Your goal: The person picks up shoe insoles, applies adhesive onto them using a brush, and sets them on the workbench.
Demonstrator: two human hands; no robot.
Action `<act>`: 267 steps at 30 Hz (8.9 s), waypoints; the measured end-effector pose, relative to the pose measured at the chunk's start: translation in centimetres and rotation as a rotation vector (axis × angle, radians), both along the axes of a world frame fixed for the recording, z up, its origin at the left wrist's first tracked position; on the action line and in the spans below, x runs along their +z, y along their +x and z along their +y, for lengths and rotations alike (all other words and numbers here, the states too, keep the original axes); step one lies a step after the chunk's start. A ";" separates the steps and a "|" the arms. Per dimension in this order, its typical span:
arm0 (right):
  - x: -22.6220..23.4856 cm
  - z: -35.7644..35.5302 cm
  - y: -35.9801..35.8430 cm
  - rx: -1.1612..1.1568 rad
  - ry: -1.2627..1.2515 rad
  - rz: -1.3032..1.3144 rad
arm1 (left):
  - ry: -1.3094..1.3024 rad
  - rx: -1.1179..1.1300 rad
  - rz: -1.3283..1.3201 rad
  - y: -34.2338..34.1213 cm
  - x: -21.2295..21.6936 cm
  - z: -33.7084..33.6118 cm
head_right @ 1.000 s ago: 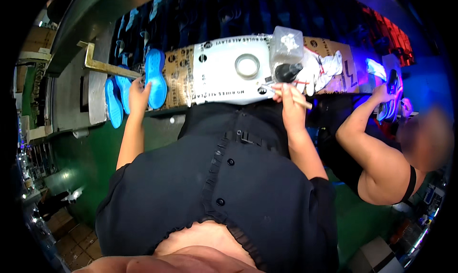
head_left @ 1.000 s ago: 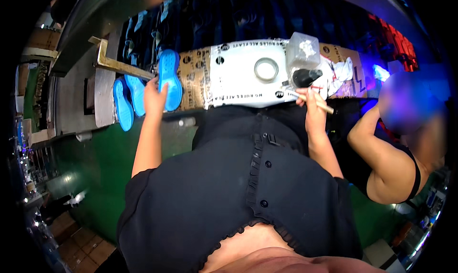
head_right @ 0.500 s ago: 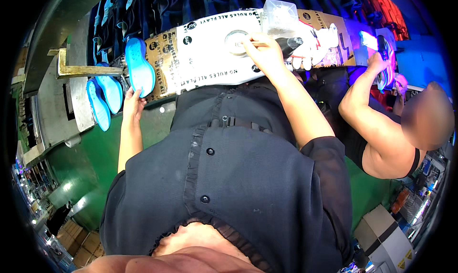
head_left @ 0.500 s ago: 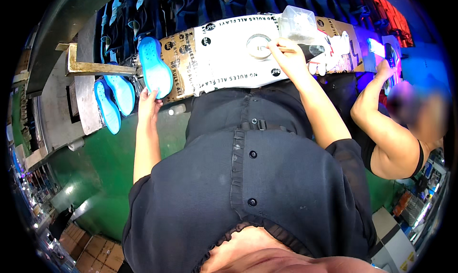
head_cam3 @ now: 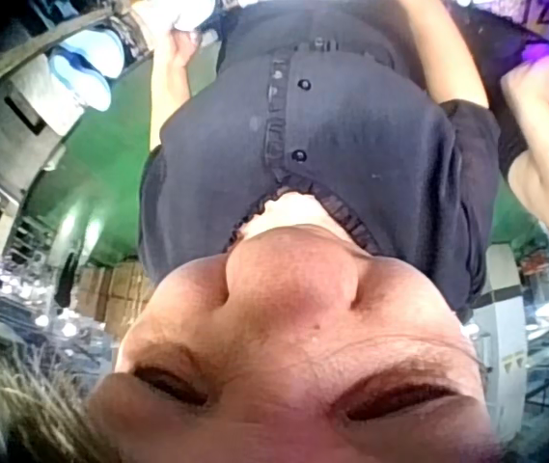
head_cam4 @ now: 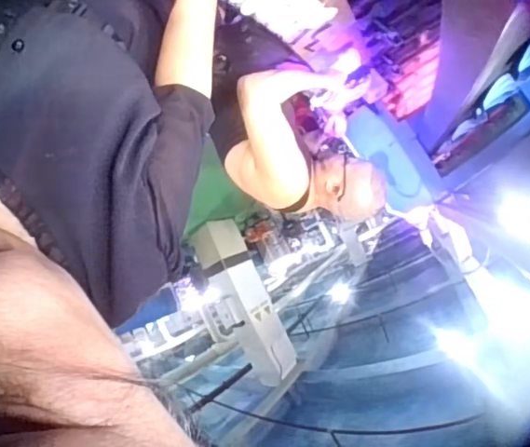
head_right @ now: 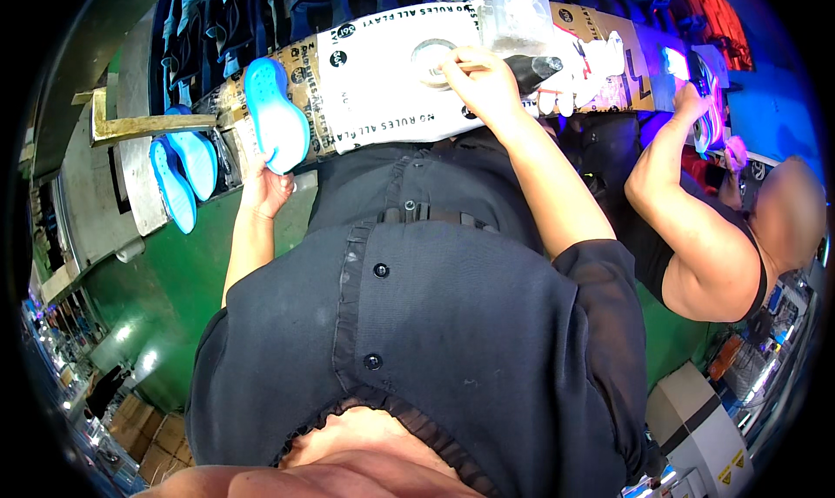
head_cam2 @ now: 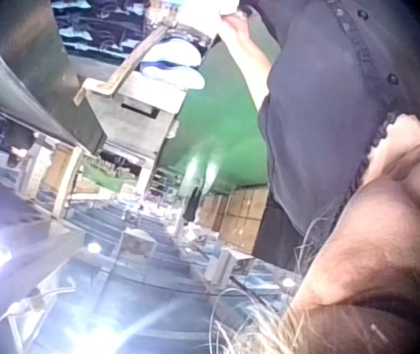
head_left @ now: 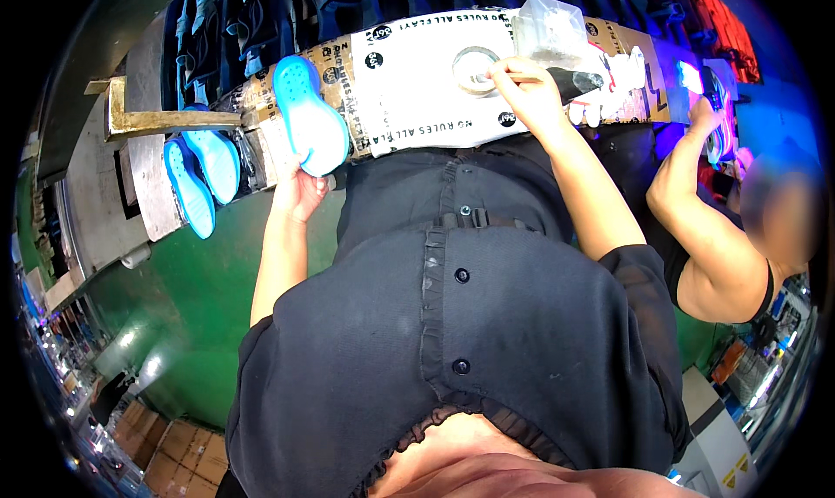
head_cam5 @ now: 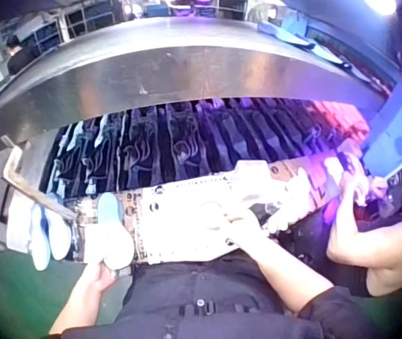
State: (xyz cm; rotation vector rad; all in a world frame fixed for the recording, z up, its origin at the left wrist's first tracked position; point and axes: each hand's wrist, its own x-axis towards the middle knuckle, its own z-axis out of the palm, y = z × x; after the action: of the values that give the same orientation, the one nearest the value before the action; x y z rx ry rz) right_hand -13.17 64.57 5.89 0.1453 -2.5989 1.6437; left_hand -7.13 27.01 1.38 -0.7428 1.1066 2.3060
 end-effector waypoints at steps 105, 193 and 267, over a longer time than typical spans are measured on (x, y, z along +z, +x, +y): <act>6.5 1.6 9.9 -0.238 -0.432 0.101 | 0.089 -0.449 0.848 -11.4 27.9 19.5; 1.5 -0.9 8.8 -0.187 -0.346 -0.008 | -1.340 -0.127 0.445 -0.8 -0.9 -3.6; 1.4 3.0 10.2 -0.256 -0.741 -0.059 | -0.370 0.117 0.478 0.9 11.0 9.7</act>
State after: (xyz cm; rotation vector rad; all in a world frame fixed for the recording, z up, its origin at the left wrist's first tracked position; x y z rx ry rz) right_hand -2.93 67.54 7.28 -0.2625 -1.7665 2.3663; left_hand -6.25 36.71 12.40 -0.3900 1.7787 2.4790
